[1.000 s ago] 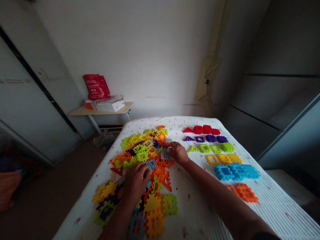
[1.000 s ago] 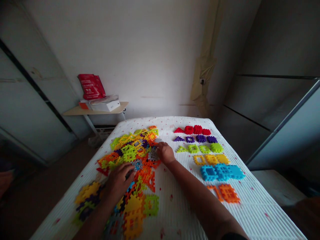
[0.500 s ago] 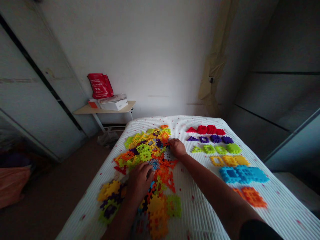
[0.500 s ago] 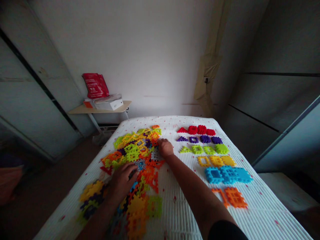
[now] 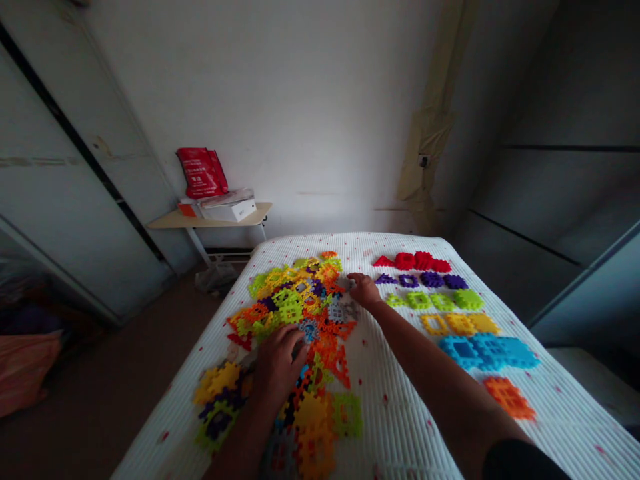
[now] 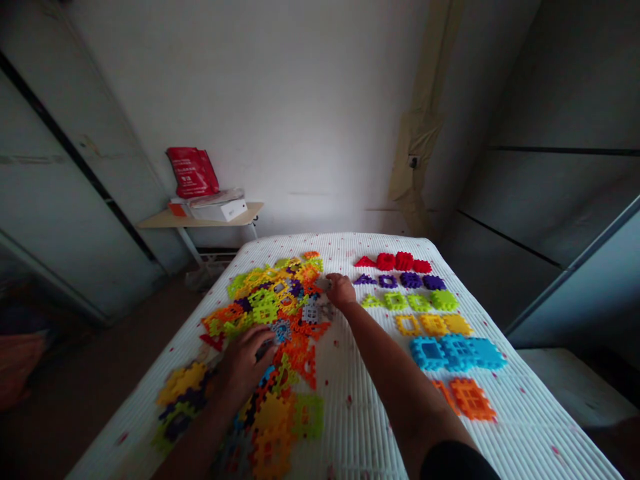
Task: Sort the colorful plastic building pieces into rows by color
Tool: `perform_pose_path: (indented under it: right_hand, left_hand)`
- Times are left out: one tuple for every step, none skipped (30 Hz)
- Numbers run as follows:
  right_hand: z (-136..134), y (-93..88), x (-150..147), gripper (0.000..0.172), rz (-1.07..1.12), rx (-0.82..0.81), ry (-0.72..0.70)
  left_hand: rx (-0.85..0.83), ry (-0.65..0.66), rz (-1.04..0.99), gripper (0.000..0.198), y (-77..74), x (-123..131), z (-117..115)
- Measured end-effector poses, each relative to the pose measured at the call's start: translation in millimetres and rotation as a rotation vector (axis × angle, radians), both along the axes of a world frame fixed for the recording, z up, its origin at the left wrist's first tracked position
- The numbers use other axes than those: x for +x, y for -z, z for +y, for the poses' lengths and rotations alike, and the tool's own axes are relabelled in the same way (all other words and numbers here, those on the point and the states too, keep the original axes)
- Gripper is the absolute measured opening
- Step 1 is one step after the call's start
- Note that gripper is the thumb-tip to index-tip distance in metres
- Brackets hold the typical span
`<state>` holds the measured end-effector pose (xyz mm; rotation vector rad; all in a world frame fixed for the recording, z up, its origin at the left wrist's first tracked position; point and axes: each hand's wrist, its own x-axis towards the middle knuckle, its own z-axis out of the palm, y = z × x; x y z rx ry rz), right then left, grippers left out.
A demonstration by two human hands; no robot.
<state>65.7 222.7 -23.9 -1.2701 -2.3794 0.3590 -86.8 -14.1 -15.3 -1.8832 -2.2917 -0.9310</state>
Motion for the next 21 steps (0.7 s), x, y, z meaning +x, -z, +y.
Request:
perform_pose_path:
  right_hand:
    - [3, -1.2, -1, 0.049, -0.011, -0.012, -0.014]
    - [5, -2.6, -2, 0.05, -0.024, -0.024, -0.027]
    - [7, -3.9, -4, 0.051, -0.038, -0.036, -0.038]
    - [8, -5.1, -5, 0.052, -0.052, -0.047, -0.046]
    - [9, -6.1, -6, 0.052, -0.068, -0.058, -0.053]
    - [11, -6.7, -7, 0.052, -0.082, -0.066, -0.058]
    - [12, -7.0, -8, 0.051, -0.094, -0.072, -0.063]
    - [12, -7.0, -9, 0.049, -0.105, -0.076, -0.068]
    - [13, -6.8, -9, 0.047, -0.114, -0.079, -0.073]
    - [14, -6.5, -10, 0.045, -0.121, -0.079, -0.079]
    - [15, -6.4, -10, 0.044, -0.128, -0.078, -0.088]
    - [16, -6.5, -10, 0.044, -0.133, -0.077, -0.098]
    - [17, -6.9, -9, 0.045, -0.137, -0.075, -0.112]
    - [18, -7.9, -8, 0.046, -0.139, -0.073, -0.127]
    - [20, -9.3, -7, 0.049, -0.138, -0.069, -0.142]
    - [21, -11.3, -5, 0.051, -0.134, -0.065, -0.154]
    - [23, -13.7, -3, 0.054, -0.129, -0.059, -0.162]
    - [25, -16.3, -1, 0.055, -0.122, -0.053, -0.167]
    - [27, -19.2, 1, 0.056, -0.115, -0.049, -0.167]
    - [29, -22.0, 2, 0.056, -0.108, -0.046, -0.164]
    - [31, -24.6, 4, 0.057, -0.1, -0.044, -0.156]
  left_hand:
    - [-0.001, -0.002, -0.005, 0.019, -0.1, 0, 0]
    - [-0.001, -0.003, -0.007, 0.02, -0.2, 0, 0]
    - [-0.003, -0.002, -0.007, 0.02, -0.2, 0, 0]
    - [-0.004, -0.002, -0.004, 0.02, -0.1, 0, 0]
    - [-0.007, -0.001, -0.001, 0.02, 0.0, 0, 0]
    - [-0.008, -0.001, 0.003, 0.021, 0.3, 0, 0]
    - [-0.01, 0.0, 0.006, 0.021, 0.7, -1, 0]
    - [-0.011, 0.0, 0.008, 0.022, 1.2, -1, 0]
    - [-0.011, -0.001, 0.01, 0.023, 1.6, -1, 0]
    - [-0.009, -0.001, 0.011, 0.023, 2.0, -2, 0]
    - [-0.009, 0.0, 0.011, 0.023, 2.2, -2, 1]
    - [-0.009, 0.001, 0.011, 0.023, 2.3, -3, 1]
    - [-0.009, 0.004, 0.011, 0.024, 2.2, -3, 1]
    - [-0.009, 0.01, 0.011, 0.024, 2.1, -4, 1]
    - [-0.007, 0.016, 0.012, 0.024, 2.0, -4, 1]
    - [-0.005, 0.015, 0.013, 0.025, 2.1, -4, 1]
    - [-0.002, 0.01, 0.015, 0.025, 2.4, -4, 2]
    - [-0.001, 0.002, 0.016, 0.025, 2.9, -4, 2]
    - [-0.004, -0.006, 0.016, 0.025, 3.4, -4, 2]
    - [-0.011, -0.01, 0.015, 0.025, 3.9, -4, 2]
    - [-0.02, -0.011, 0.014, 0.026, 4.2, -4, 2]
